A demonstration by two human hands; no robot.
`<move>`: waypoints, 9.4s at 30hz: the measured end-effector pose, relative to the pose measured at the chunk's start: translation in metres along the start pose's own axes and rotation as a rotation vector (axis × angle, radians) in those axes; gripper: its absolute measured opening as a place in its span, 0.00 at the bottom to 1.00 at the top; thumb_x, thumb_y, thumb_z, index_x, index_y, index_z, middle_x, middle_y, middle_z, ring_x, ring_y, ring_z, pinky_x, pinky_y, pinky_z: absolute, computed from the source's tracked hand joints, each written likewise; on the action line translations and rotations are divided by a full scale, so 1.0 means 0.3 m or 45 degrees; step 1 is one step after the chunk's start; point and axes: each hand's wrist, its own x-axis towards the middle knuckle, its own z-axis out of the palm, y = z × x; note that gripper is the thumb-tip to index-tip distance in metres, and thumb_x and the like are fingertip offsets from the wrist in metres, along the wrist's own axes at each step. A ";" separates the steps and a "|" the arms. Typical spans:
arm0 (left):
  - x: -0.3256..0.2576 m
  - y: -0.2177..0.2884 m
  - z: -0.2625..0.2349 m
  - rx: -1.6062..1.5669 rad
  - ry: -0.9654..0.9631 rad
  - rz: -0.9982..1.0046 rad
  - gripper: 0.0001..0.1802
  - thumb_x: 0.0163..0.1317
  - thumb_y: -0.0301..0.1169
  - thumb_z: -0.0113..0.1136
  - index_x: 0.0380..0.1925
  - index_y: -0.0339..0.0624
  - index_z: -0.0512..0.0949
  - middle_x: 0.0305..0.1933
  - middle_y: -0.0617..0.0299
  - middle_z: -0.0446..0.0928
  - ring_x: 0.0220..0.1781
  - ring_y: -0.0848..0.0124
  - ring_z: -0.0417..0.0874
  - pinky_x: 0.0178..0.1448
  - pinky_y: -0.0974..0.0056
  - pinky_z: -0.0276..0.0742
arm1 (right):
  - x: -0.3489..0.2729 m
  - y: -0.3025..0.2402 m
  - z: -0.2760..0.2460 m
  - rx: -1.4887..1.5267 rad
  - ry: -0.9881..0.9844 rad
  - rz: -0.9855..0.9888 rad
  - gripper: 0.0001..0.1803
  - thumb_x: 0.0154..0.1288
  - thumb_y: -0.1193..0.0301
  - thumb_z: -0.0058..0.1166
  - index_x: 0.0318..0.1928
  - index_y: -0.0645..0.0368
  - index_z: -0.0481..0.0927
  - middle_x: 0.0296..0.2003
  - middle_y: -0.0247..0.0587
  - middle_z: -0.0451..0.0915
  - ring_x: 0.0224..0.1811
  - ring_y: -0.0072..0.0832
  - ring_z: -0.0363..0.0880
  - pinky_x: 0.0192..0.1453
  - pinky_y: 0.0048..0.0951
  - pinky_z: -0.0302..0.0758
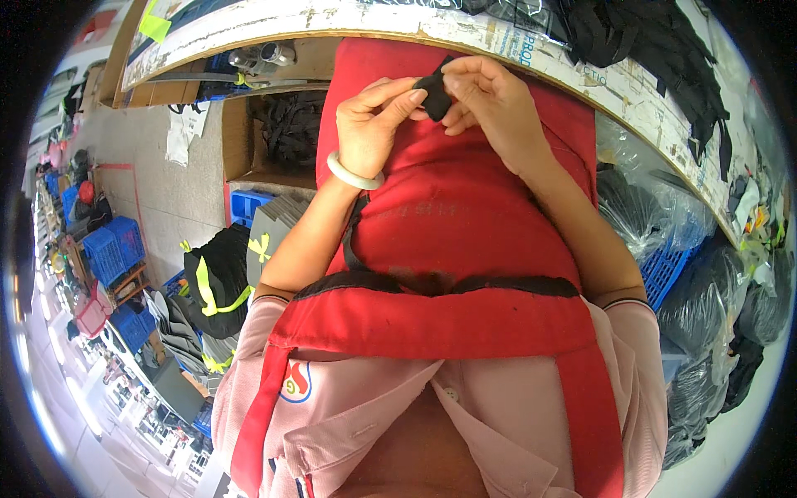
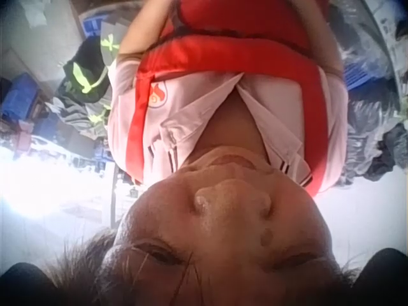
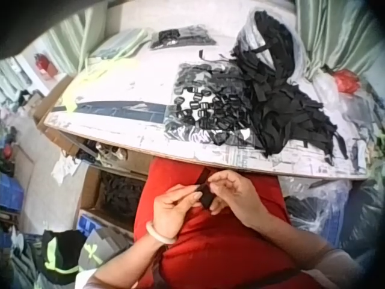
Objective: Assembling plastic buckles and hardware onto black fabric straps.
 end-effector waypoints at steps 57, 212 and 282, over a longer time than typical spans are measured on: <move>0.952 0.116 0.269 1.339 -0.066 1.205 0.43 0.57 0.37 0.61 0.69 0.37 0.53 0.74 0.36 0.43 0.73 0.38 0.46 0.74 0.45 0.45 | 0.242 0.259 -0.204 -0.407 -0.513 0.218 0.08 0.65 0.69 0.53 0.36 0.63 0.78 0.25 0.33 0.78 0.23 0.18 0.74 0.27 0.23 0.73; 0.025 -0.030 0.028 -0.336 -0.004 -0.624 0.07 0.60 0.26 0.64 0.38 0.35 0.81 0.27 0.63 0.77 0.17 0.82 0.68 0.20 0.77 0.60 | -0.018 -0.056 -0.089 -0.338 -0.227 0.329 0.13 0.69 0.61 0.52 0.39 0.59 0.80 0.15 0.25 0.70 0.10 0.10 0.61 0.13 0.15 0.55; 0.014 0.057 -0.046 -0.215 -0.034 -0.499 0.09 0.59 0.26 0.65 0.39 0.34 0.82 0.18 0.67 0.73 0.17 0.82 0.68 0.20 0.75 0.62 | 0.107 0.056 -0.079 0.212 -0.528 0.440 0.13 0.68 0.61 0.53 0.37 0.59 0.77 0.22 0.26 0.70 0.18 0.12 0.62 0.20 0.16 0.58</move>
